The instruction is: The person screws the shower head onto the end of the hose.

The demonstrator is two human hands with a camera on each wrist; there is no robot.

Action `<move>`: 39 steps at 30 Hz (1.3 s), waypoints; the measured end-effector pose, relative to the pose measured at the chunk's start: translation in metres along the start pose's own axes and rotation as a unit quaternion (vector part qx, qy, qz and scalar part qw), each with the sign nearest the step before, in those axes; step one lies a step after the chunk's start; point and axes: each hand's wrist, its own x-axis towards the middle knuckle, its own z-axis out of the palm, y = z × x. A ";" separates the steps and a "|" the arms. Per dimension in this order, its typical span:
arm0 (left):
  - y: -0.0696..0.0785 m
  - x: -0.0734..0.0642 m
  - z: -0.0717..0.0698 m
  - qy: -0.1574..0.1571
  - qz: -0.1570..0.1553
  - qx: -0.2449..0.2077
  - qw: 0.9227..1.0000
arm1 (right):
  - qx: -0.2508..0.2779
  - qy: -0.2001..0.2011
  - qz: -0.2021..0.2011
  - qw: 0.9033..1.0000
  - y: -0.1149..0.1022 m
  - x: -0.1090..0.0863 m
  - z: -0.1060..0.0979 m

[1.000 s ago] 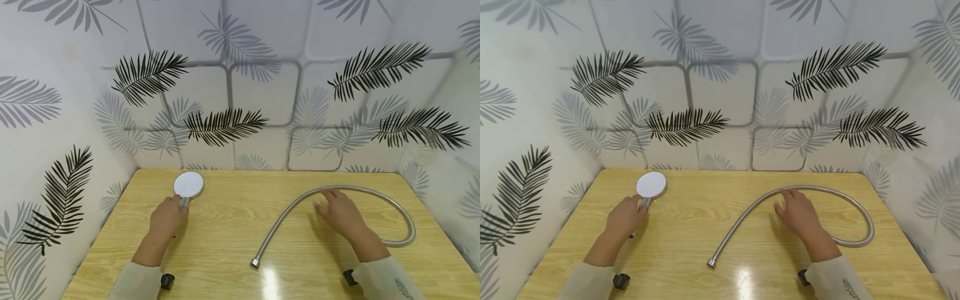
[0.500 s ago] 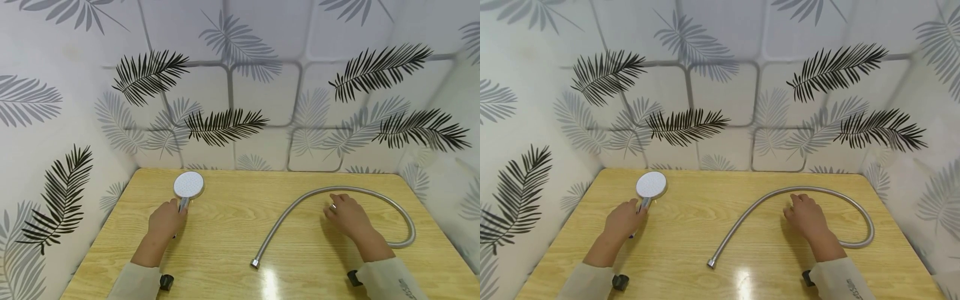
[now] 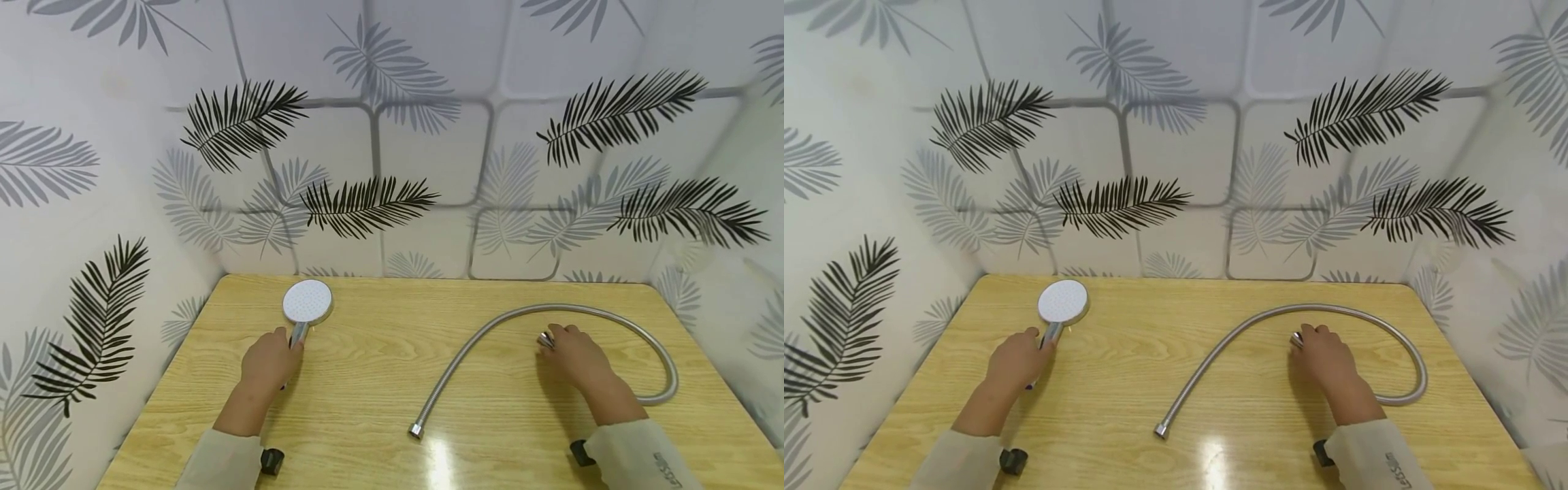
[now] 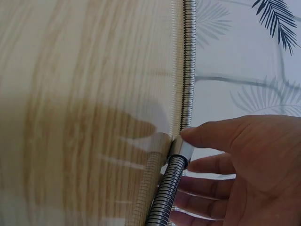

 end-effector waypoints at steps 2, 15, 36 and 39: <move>0.000 0.000 0.000 -0.005 -0.003 -0.022 1.000 | 0.002 -0.012 0.008 1.000 0.001 0.000 -0.001; -0.005 0.002 0.002 -0.045 -0.027 -0.112 0.992 | -0.007 -0.019 -0.003 1.000 0.007 0.002 0.000; -0.016 0.007 0.003 -0.159 -0.082 -0.390 0.903 | 0.025 0.003 -0.014 1.000 0.004 0.000 0.005; -0.020 0.009 0.003 -0.180 -0.076 -0.422 0.885 | 0.032 0.010 -0.016 0.999 0.004 0.000 0.007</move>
